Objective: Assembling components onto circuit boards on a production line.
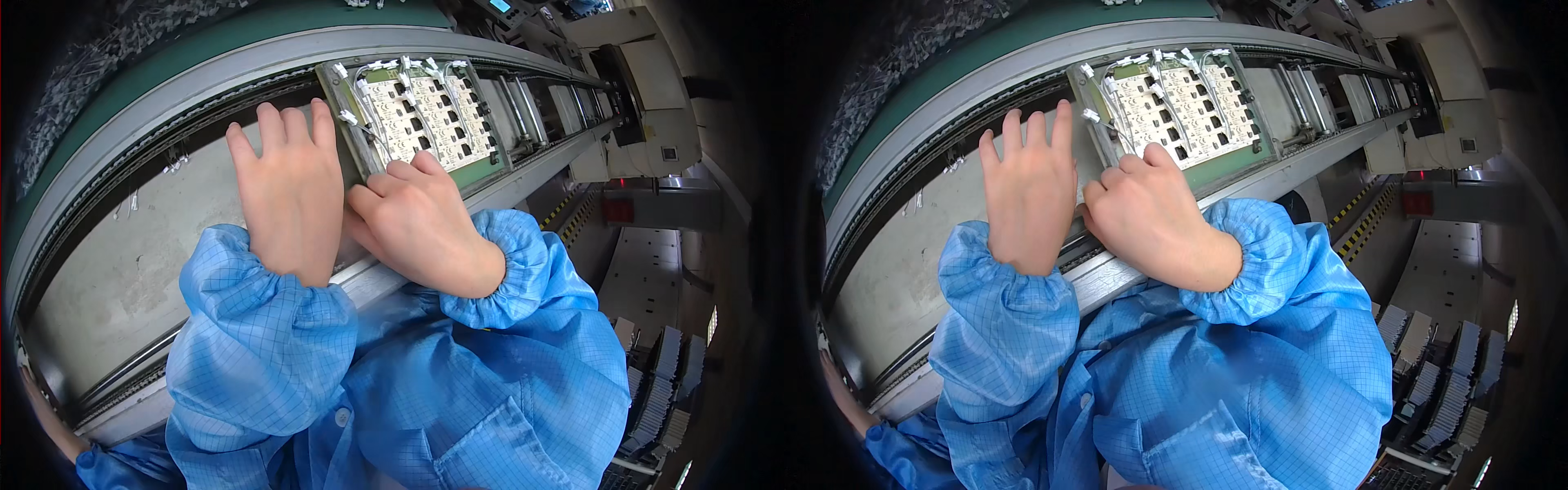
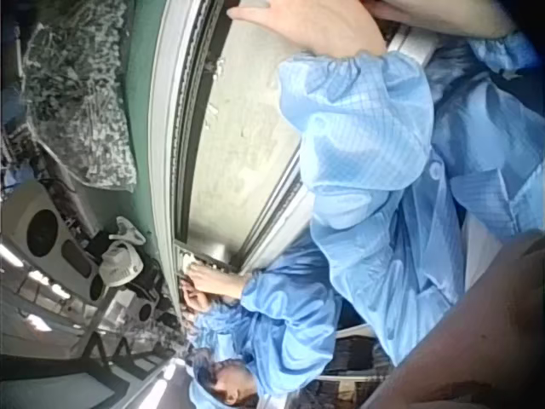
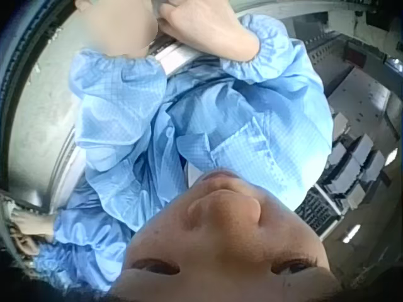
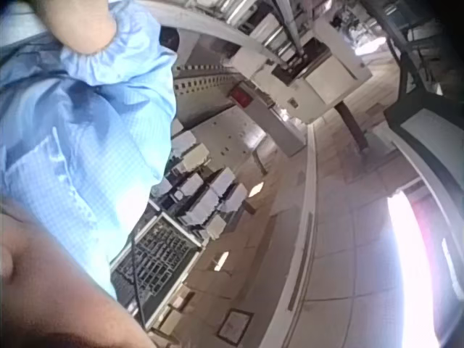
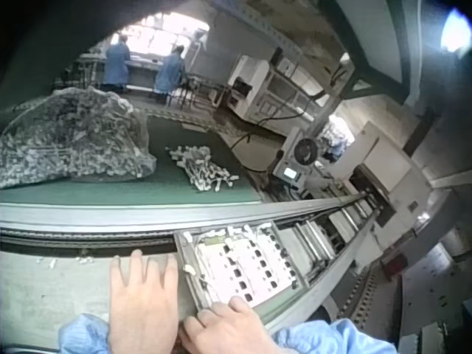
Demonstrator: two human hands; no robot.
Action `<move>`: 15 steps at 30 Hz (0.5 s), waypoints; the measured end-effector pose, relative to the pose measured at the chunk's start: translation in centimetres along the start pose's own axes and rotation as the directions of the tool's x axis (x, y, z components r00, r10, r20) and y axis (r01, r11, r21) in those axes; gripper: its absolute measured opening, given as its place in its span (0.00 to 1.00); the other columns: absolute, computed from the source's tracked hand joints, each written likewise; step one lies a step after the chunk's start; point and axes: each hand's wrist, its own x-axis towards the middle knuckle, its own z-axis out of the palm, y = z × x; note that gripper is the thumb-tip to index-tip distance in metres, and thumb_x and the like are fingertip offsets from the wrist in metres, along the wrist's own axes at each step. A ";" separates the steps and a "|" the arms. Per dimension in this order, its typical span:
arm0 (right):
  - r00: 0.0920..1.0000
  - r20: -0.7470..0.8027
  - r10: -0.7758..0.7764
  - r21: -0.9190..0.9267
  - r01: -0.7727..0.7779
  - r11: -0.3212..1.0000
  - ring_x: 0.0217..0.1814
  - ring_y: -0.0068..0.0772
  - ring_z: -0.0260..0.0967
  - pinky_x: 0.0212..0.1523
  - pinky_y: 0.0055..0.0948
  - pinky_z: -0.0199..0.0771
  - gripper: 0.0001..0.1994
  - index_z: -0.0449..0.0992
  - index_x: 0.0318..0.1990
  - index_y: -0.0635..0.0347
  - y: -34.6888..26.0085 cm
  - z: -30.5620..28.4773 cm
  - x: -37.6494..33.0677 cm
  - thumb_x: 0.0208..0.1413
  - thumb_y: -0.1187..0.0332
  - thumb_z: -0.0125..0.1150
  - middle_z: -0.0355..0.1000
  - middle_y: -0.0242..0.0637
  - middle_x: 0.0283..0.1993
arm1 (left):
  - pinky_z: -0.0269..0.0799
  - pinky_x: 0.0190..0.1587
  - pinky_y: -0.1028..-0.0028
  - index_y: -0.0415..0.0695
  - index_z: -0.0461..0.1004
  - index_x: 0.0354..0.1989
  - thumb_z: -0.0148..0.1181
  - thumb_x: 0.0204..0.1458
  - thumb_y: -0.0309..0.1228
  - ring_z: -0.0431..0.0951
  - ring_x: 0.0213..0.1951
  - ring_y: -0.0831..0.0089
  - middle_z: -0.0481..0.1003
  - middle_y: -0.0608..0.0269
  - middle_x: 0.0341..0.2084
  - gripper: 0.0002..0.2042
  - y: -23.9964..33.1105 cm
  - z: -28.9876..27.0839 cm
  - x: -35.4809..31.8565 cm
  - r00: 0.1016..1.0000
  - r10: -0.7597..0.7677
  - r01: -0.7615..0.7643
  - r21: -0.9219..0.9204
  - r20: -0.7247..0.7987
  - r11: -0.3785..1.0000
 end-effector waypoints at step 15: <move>0.993 -0.084 0.082 0.043 -0.079 0.996 0.30 0.34 0.70 0.37 0.34 0.61 0.07 0.78 0.26 0.55 1.5 1.5 -0.2 0.51 0.64 0.63 0.72 0.31 0.23 | 0.57 0.63 0.52 0.55 0.60 0.69 0.50 0.57 0.34 0.67 0.55 0.63 0.73 0.63 0.41 0.28 0.4 0.0 0.6 1.000 -0.023 0.023 -0.023 -0.014 0.999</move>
